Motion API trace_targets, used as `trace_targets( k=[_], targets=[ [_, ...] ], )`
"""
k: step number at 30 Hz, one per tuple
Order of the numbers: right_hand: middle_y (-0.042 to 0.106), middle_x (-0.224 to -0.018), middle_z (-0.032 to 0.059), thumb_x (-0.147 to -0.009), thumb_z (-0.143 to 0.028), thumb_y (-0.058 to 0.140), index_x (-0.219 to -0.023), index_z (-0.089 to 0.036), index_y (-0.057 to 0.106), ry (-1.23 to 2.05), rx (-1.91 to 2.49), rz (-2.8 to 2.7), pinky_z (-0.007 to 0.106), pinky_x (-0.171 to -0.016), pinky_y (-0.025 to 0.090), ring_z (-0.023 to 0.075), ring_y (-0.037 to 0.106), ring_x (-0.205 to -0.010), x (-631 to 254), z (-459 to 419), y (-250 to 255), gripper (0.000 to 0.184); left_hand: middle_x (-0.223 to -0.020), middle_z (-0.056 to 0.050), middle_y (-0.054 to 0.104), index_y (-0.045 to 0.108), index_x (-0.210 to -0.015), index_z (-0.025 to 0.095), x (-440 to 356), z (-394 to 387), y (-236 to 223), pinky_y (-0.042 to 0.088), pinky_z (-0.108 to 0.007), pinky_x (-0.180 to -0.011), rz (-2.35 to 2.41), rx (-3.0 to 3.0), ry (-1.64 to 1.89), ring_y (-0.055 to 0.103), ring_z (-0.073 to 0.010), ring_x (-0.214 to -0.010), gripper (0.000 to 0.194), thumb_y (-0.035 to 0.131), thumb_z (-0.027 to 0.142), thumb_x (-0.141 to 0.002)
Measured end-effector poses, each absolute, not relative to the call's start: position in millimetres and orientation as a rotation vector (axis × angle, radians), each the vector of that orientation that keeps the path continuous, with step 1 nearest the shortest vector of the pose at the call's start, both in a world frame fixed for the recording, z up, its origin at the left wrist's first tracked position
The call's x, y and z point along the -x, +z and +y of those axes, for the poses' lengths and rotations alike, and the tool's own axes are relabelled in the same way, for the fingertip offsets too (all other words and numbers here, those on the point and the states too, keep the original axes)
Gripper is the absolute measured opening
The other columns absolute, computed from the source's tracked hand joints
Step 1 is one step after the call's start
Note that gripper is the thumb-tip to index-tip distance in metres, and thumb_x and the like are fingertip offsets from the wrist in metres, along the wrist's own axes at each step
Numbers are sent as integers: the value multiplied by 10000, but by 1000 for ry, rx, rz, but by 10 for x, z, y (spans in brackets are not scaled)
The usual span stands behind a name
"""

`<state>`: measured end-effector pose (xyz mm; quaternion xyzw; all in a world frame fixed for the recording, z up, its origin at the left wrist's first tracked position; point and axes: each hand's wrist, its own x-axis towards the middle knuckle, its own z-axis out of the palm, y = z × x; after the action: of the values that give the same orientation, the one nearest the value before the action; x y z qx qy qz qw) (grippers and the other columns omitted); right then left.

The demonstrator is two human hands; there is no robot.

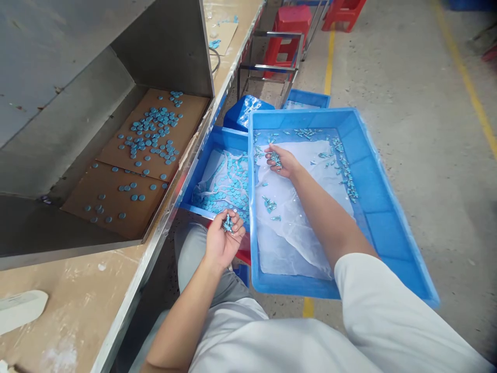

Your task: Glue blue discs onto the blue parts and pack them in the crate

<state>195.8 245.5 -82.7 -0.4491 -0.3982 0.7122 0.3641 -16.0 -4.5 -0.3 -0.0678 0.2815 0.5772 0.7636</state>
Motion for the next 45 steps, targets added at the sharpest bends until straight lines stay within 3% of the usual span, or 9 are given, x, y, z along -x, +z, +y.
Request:
trace_targets(
  k=[6, 10, 16, 20, 23, 28, 34, 41, 45],
  targets=[
    [506, -487, -36, -683, -449, 804, -1069, -161, 747, 1381, 1590, -1725, 202, -419, 315, 86, 423, -453, -1785, 2392, -819, 485, -681, 20, 432, 544, -758, 137, 167, -51, 19, 356, -173, -479, 643, 137, 1254, 410, -50, -539, 126, 520, 154, -881],
    [649, -602, -22, -643, -375, 818, -1091, -183, 766, 994, 1674, -2150, 251, -643, 471, 152, 595, -623, -1743, 2406, -849, 491, -675, 20, 432, 543, -752, 136, 173, -59, 21, 353, -172, -477, 646, 146, 1260, 407, -49, -535, 135, 513, 155, -882],
    [752, -830, 18, -608, -312, 831, -1025, -207, 788, 913, 1675, -2268, 292, -791, 482, 227, 667, -825, -1702, 2475, -899, 432, -681, 20, 424, 554, -764, 127, 168, -58, -34, 351, -178, -487, 625, 147, 1259, 404, -49, -543, 145, 502, 158, -895],
    [741, -822, 30, -633, -281, 794, -900, -208, 797, 950, 1650, -2156, 307, -847, 464, 236, 660, -869, -1698, 2491, -933, 277, -680, 23, 422, 549, -760, 128, 161, -64, -24, 348, -177, -484, 632, 150, 1268, 404, -49, -542, 141, 507, 159, -891],
    [649, -633, 28, -655, -288, 764, -760, -166, 747, 1012, 1650, -1972, 302, -761, 471, 211, 630, -752, -1695, 2455, -957, 161, -684, 23, 423, 547, -760, 130, 165, -70, -21, 349, -178, -487, 630, 146, 1266, 403, -48, -544, 142, 506, 164, -892],
    [425, -510, -41, -797, -579, 590, -798, -191, 578, 1246, 1546, -1605, 224, -427, 328, 101, 389, -455, -1794, 2392, -893, 388, -686, 23, 420, 548, -755, 127, 173, -68, -45, 345, -183, -491, 628, 147, 1272, 399, -47, -545, 152, 504, 169, -895],
    [278, -543, -73, -763, -611, 563, -685, -236, 346, 1670, 1045, -1041, 188, -370, 149, 82, 217, -444, -2066, 2431, -713, 440, -683, 21, 421, 545, -754, 126, 157, -55, -51, 347, -184, -491, 619, 154, 1262, 397, -49, -547, 152, 500, 163, -895],
    [340, -538, -70, -695, -770, 579, -723, -236, 448, 1627, 1209, -1007, 202, -390, 152, 82, 286, -438, -2059, 2470, -769, 550, -686, 20, 419, 542, -758, 130, 163, -57, -49, 354, -181, -491, 613, 150, 1265, 401, -50, -551, 145, 502, 164, -894],
    [516, -572, -16, -682, -740, 651, -856, -191, 650, 1060, 1624, -1546, 248, -508, 371, 134, 495, -538, -1990, 2540, -897, 576, -679, 20, 419, 543, -749, 130, 154, -43, -39, 349, -179, -484, 634, 151, 1268, 398, -50, -545, 152, 502, 164, -892]
  ],
)
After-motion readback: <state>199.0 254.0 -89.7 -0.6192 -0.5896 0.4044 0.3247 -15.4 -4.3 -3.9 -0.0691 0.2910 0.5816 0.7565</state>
